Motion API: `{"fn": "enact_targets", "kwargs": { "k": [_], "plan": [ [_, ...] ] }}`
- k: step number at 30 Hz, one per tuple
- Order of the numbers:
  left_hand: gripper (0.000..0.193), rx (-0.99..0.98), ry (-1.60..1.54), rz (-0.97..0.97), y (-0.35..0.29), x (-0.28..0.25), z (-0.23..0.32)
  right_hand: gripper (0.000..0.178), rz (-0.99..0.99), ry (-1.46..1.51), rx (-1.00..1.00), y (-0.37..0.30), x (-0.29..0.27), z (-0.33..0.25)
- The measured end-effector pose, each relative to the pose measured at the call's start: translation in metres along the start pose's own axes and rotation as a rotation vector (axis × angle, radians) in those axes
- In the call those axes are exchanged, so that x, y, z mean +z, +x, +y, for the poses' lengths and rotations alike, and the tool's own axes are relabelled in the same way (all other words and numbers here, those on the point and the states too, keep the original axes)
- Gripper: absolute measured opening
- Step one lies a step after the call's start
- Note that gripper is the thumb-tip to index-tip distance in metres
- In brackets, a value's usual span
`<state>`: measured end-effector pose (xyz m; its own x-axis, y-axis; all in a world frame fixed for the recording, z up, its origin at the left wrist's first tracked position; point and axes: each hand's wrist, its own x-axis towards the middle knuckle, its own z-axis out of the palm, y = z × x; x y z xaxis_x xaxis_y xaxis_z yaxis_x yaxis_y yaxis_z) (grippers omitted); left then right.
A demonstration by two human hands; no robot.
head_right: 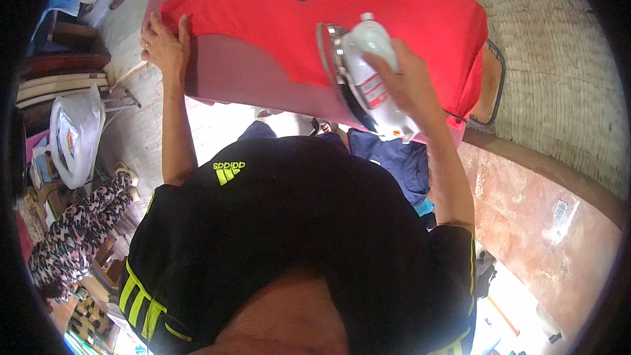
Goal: The person irons a red Dickies t-shirt on a pink ironing board. They smooth the fabric, flip the shirt to iron different sections, and use a white electric iron to remove wrinkles. The person handles the shirt and iron repeatedly throughout the clip.
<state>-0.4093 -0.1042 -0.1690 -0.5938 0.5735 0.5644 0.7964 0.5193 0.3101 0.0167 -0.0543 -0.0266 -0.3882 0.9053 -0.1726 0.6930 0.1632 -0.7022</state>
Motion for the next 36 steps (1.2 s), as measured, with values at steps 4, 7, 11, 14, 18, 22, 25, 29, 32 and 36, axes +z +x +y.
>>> {"fn": "enact_targets", "kwargs": {
  "k": [4,7,11,14,18,22,25,29,32,36],
  "plan": [
    [0.052,-0.013,0.073,-0.093,0.019,-0.002,-0.021,0.044,-0.089,-0.052,-0.030,0.014,0.049,-0.051],
    [0.042,0.047,-0.064,-0.115,0.027,0.012,-0.039,0.046,-0.085,-0.144,-0.127,0.024,0.075,-0.065],
    [0.032,-0.096,-0.283,-0.127,0.021,0.021,-0.048,0.050,-0.102,-0.078,-0.163,0.052,0.093,-0.090],
    [0.027,-0.115,-0.435,-0.072,0.022,0.020,-0.043,0.051,-0.141,-0.121,-0.245,0.088,0.110,-0.112],
    [0.021,-0.094,-0.418,-0.003,0.026,0.025,-0.046,0.048,-0.197,-0.160,-0.395,0.135,0.139,-0.135],
    [0.023,-0.143,-0.442,-0.099,0.028,0.020,-0.051,0.046,-0.261,-0.262,-0.575,0.168,0.161,-0.170],
    [0.025,-0.132,-0.477,-0.128,0.033,0.008,-0.055,0.047,-0.316,-0.221,-0.661,0.186,0.181,-0.185],
    [0.016,-0.281,-0.648,-0.252,0.013,-0.016,-0.066,0.047,-0.411,-0.239,-0.622,0.203,0.199,-0.211],
    [0.014,-0.358,-0.802,-0.095,-0.007,-0.010,-0.070,0.048,-0.422,-0.289,-0.616,0.204,0.208,-0.224],
    [0.014,-0.294,-0.781,0.064,-0.024,-0.002,-0.064,0.048,-0.429,-0.315,-0.769,0.201,0.204,-0.221]
  ]
}}
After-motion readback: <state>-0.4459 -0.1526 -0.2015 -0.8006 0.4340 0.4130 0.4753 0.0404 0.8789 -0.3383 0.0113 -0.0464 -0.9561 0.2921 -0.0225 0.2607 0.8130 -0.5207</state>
